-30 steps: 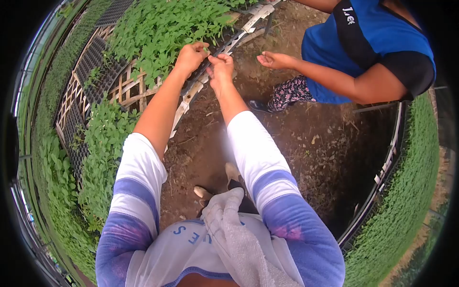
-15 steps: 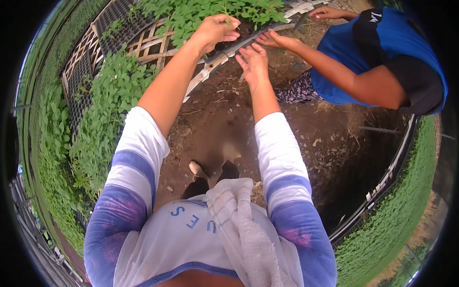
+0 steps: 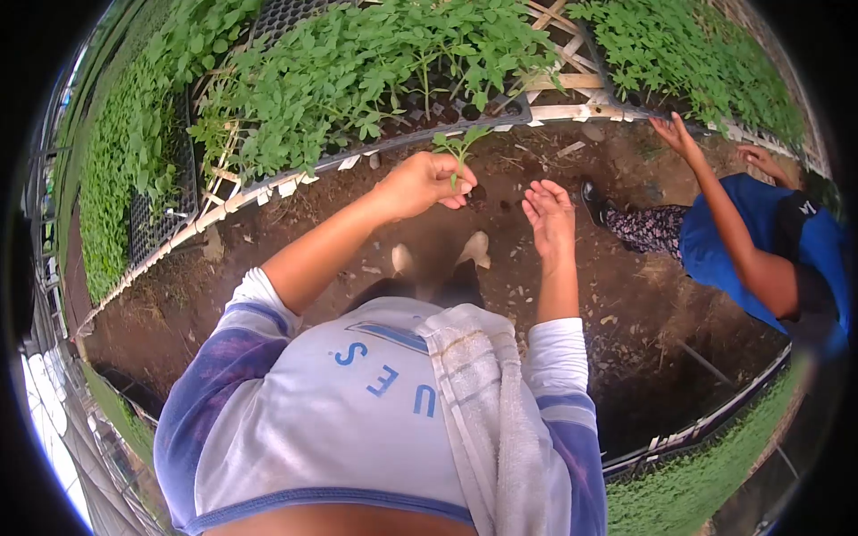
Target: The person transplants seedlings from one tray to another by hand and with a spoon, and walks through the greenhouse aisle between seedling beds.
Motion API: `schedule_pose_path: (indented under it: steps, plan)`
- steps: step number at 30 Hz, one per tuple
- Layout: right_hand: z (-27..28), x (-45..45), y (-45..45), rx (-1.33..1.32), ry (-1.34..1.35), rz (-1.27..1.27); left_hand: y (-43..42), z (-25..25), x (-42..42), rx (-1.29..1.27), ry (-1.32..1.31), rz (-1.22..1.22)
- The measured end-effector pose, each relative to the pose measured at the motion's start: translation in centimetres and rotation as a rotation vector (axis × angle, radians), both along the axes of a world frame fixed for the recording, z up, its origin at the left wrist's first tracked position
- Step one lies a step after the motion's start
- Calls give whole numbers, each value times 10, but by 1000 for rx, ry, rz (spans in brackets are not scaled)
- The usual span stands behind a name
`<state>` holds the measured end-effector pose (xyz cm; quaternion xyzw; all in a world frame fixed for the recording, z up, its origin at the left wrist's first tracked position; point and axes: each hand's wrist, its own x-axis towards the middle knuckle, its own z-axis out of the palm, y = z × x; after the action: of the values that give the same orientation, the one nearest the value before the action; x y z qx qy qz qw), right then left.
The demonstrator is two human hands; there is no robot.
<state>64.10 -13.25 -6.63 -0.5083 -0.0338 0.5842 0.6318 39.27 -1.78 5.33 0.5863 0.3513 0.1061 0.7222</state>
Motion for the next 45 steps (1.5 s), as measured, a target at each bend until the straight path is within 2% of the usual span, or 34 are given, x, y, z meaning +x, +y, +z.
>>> schedule_pose_path:
  steps: [5,10,15,18,19,22,24,25,27,28,30,32,34,38,41,44,45]
  plan:
    - [25,-99,17,63,-140,277,-25,-11,-139,58,78,352]
    - [30,-173,23,42,-194,390,-36,-6,-282,85,92,732]
    - [50,-247,30,92,-408,634,-13,0,-385,335,195,1006]
    - [75,-296,37,189,-629,814,17,4,-401,445,220,1010]
    - [83,-312,42,295,-779,880,28,3,-399,478,211,1009]
    - [151,-379,69,581,-1152,981,61,-2,-389,615,224,954]
    - [184,-414,100,602,-1398,953,77,1,-381,642,206,944]
    - [179,-423,117,588,-1400,936,85,2,-380,681,240,929]
    - [168,-429,141,444,-1851,1034,95,4,-371,693,259,910]
    - [164,-426,140,430,-1852,1025,99,5,-366,694,254,897]
    - [163,-421,132,408,-1943,1212,111,1,-361,676,379,716]
    - [160,-416,120,418,-1931,1211,120,-4,-352,683,471,594]
    - [146,-412,112,447,-1929,1125,131,-19,-343,643,371,559]
    - [139,-412,106,436,-1916,1132,154,-45,-323,569,233,587]
    - [134,-414,109,389,-1883,1138,166,-51,-321,942,505,644]
    - [131,-410,111,443,-1876,1083,177,-57,-322,1011,612,524]
    - [130,-409,111,488,-1876,1058,181,-61,-322,1054,549,522]
